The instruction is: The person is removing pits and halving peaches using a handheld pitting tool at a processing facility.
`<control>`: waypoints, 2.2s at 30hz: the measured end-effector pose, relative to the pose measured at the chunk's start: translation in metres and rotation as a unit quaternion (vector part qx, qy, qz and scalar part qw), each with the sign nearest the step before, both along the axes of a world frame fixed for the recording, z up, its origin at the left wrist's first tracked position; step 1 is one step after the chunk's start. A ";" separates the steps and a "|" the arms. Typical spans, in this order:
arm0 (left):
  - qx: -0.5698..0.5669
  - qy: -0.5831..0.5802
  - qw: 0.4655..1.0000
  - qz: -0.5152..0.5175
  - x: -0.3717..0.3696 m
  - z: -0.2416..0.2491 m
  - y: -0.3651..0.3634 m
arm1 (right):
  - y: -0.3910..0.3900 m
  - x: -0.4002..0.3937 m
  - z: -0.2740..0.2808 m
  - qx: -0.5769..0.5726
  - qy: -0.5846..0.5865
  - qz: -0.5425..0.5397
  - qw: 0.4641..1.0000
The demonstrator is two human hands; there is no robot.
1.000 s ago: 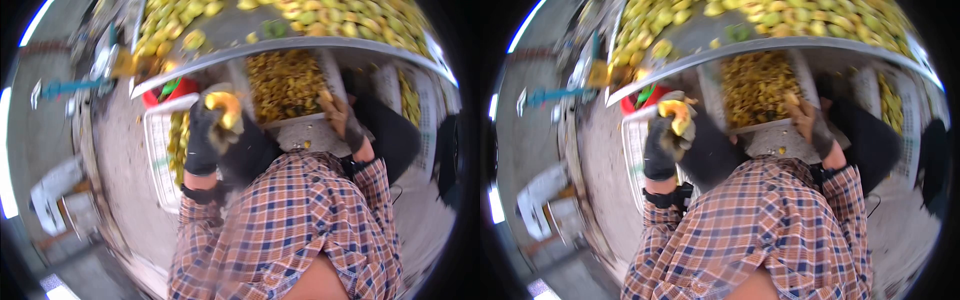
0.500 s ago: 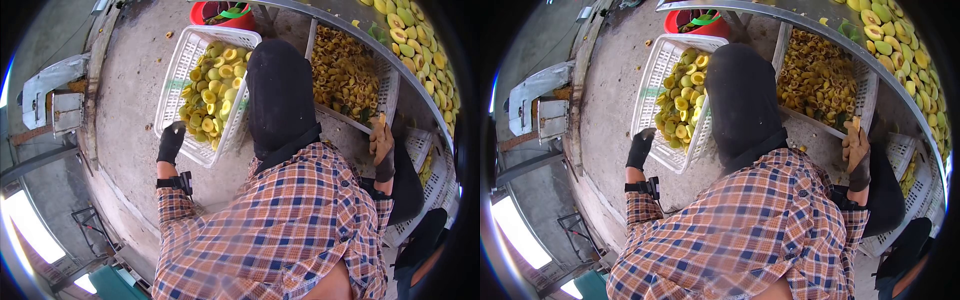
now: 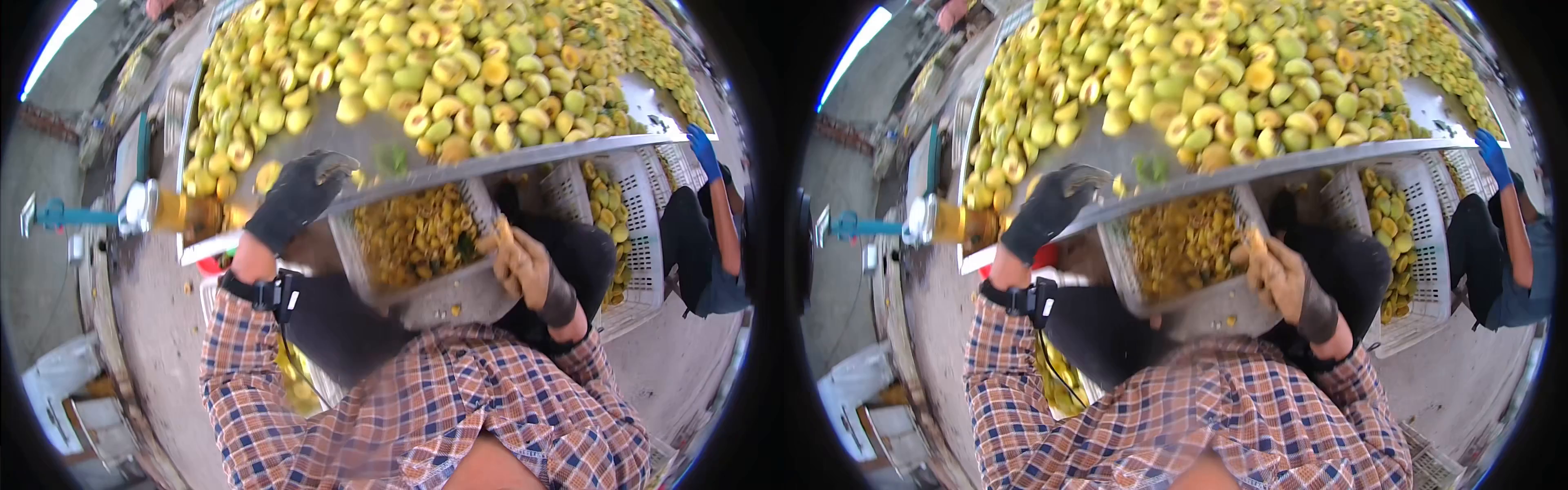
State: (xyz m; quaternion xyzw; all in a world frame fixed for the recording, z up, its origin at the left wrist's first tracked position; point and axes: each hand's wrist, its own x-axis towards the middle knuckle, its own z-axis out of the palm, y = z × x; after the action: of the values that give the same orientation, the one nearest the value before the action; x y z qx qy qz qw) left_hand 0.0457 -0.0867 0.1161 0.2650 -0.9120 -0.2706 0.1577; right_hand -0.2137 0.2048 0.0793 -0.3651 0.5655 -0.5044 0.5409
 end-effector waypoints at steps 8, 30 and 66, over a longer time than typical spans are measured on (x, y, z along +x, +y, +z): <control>-0.154 -0.110 0.975 0.116 -0.179 -0.027 -0.183 | -0.001 -0.021 0.033 0.092 -0.094 -0.079 0.988; -0.062 -0.193 0.978 0.055 -0.021 0.118 -0.216 | -0.194 -0.182 0.115 -0.200 0.456 0.087 0.863; 0.002 -0.068 0.994 -0.084 -0.071 0.002 -0.273 | -0.550 -0.088 0.079 -0.137 0.722 0.372 0.568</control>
State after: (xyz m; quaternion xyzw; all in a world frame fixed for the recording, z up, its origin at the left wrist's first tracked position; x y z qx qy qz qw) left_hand -0.0254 -0.3595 0.1179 0.2052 -0.9392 -0.2657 0.0718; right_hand -0.3012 -0.3451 0.1585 -0.8556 0.5064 0.1009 0.0367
